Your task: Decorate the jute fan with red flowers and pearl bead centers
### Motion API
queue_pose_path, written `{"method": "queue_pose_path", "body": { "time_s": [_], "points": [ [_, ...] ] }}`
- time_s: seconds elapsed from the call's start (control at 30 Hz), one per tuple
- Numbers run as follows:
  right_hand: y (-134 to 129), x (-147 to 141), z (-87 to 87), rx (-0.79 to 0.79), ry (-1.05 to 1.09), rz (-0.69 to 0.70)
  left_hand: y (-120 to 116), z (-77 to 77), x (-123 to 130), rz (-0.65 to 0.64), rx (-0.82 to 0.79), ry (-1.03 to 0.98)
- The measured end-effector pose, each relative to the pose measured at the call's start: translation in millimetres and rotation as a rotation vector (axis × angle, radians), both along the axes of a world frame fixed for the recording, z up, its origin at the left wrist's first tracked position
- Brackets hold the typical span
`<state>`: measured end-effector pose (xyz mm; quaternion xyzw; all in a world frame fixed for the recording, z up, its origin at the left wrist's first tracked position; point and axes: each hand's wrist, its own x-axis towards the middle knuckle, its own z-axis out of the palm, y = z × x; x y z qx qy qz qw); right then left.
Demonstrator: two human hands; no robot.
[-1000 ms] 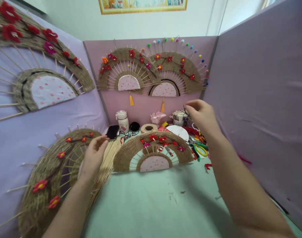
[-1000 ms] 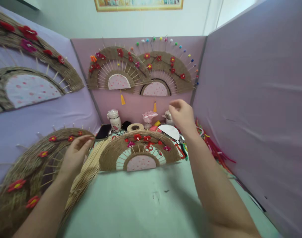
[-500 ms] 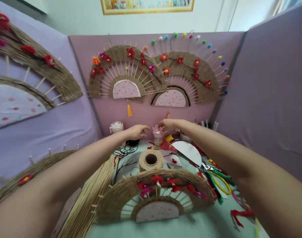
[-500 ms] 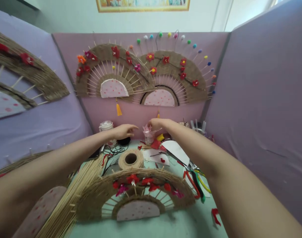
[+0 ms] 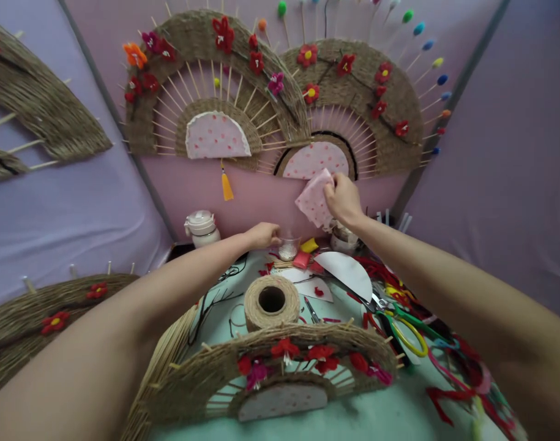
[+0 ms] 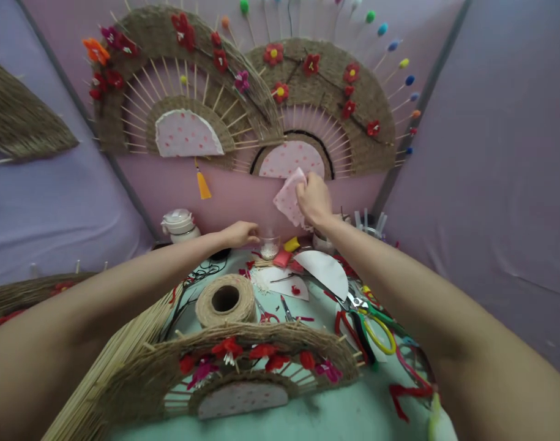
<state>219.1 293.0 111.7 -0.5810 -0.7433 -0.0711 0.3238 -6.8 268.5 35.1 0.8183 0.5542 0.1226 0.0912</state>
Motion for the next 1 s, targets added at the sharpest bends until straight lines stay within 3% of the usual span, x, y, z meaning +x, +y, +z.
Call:
{"method": "queue_pose_path", "body": {
  "time_s": [0.13, 0.3, 0.43, 0.57, 0.7, 0.8, 0.9, 1.0],
  "points": [
    [-35.0, 18.5, 5.5, 0.112, -0.074, 0.019, -3.7, 4.1, -4.2, 0.047, 0.067, -0.023],
    [-48.7, 19.2, -36.1, -0.109, -0.355, 0.149, -29.0, 29.6, -24.2, 0.108, 0.147, -0.037],
    [-38.0, 11.0, -57.2, -0.368, -0.519, 0.242, -60.6, 65.2, -40.2, 0.167, 0.22, -0.088],
    [-40.0, 10.5, -41.4, -0.416, -0.568, 0.295, -100.3, 122.6, -39.7, 0.156, 0.315, -0.304],
    [-63.5, 20.2, -13.2, -0.408, -0.55, 0.322, -157.3, 189.5, -20.5, 0.103, 0.51, -0.469],
    [-98.8, 34.6, 8.2, -0.332, -0.447, 0.332, -216.8, 224.4, 1.4, 0.026, 0.644, -0.54],
    [-156.1, 60.1, 28.9, -0.247, -0.318, 0.365, -289.6, 233.1, 25.8, 0.003, 0.747, -0.434],
    [-232.5, 99.7, 41.5, -0.18, -0.216, 0.409, -364.0, 210.6, 45.5, 0.083, 0.764, -0.362]
  ]
}}
